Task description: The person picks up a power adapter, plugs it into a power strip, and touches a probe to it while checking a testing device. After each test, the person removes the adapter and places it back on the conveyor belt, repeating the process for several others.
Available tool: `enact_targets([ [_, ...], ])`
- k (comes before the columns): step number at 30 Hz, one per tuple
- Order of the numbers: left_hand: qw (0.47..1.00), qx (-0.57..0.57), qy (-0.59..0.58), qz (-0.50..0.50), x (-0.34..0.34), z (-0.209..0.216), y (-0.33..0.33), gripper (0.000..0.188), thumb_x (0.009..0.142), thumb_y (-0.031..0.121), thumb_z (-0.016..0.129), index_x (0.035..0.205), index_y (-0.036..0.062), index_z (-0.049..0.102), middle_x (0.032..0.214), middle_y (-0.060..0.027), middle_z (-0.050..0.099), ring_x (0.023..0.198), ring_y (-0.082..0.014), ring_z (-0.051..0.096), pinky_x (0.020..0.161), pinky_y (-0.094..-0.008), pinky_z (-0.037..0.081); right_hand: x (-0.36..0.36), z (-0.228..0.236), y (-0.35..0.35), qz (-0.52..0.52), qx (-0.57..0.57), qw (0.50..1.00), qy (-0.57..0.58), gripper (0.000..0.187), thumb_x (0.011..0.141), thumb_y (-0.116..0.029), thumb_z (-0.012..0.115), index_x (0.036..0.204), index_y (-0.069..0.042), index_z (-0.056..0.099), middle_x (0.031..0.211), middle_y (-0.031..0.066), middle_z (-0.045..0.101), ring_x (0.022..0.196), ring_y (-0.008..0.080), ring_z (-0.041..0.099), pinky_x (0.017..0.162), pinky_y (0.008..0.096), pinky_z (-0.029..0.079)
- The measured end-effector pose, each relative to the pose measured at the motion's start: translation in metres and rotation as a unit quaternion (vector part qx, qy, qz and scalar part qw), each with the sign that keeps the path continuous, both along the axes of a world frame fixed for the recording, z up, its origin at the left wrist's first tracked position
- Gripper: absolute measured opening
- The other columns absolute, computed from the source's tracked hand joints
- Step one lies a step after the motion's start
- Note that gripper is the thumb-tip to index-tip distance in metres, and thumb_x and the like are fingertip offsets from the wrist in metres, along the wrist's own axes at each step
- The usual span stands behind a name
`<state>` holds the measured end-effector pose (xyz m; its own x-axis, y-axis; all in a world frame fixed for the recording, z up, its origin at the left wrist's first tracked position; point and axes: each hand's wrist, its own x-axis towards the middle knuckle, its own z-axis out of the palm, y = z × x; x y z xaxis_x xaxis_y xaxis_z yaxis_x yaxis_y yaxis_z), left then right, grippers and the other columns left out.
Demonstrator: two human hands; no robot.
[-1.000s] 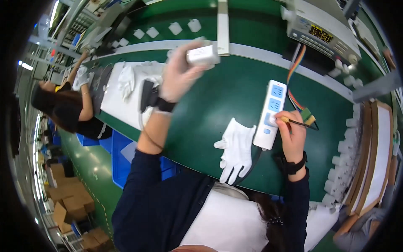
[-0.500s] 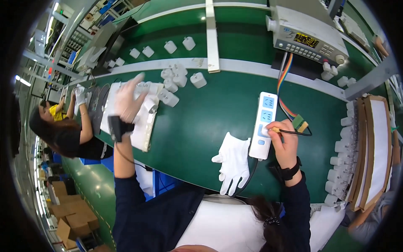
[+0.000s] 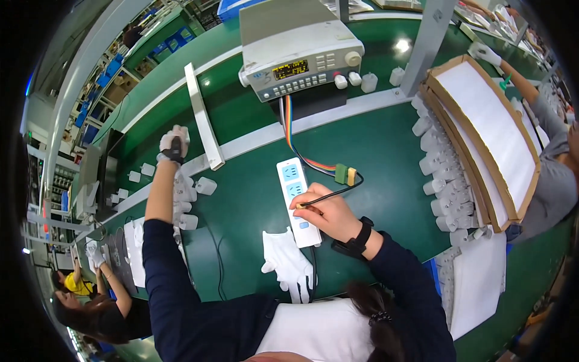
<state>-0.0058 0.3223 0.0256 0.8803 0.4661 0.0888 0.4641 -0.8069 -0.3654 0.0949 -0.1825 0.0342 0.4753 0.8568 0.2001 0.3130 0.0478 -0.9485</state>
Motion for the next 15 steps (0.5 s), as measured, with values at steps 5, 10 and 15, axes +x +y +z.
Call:
enact_targets([
  [5, 0.877, -0.317, -0.32, -0.167, 0.005, 0.054, -0.124, 0.039, 0.087, 0.005, 0.057, 0.126, 0.0067, 0.055, 0.103, -0.0125, 0.06, 0.101, -0.0247, 0.06, 0.088, -0.0345, 0.05, 0.005, 0.0, -0.002, 0.0, -0.011, 1.0, 0.006, 0.015, 0.082, -0.009, 0.069, 0.097, -0.009, 0.07, 0.084, 0.0033, 0.05, 0.071, 0.0135, 0.052, 0.063, 0.025, 0.041],
  [10, 0.594, -0.698, -0.336, -0.216, 0.017, 0.04, -0.247, 0.053, 0.089, 0.001, 0.055, 0.14, 0.0053, 0.041, 0.131, -0.0128, 0.055, 0.115, -0.0205, 0.055, 0.094, -0.032, 0.046, 0.005, 0.001, 0.002, -0.002, 0.004, 1.0, -0.006, 0.014, 0.083, -0.01, 0.069, 0.097, -0.008, 0.07, 0.085, 0.003, 0.05, 0.072, 0.0123, 0.052, 0.063, 0.0248, 0.042],
  [15, 0.602, -0.71, -0.299, -0.21, 0.035, -0.002, -0.279, 0.05, 0.089, 0.001, 0.055, 0.137, 0.0044, 0.044, 0.127, -0.0105, 0.059, 0.112, -0.0193, 0.058, 0.095, -0.034, 0.047, 0.002, 0.004, 0.005, 0.002, 0.005, 1.0, -0.015, 0.015, 0.084, -0.009, 0.069, 0.098, -0.008, 0.07, 0.086, 0.0032, 0.051, 0.071, 0.012, 0.052, 0.064, 0.0233, 0.042],
])
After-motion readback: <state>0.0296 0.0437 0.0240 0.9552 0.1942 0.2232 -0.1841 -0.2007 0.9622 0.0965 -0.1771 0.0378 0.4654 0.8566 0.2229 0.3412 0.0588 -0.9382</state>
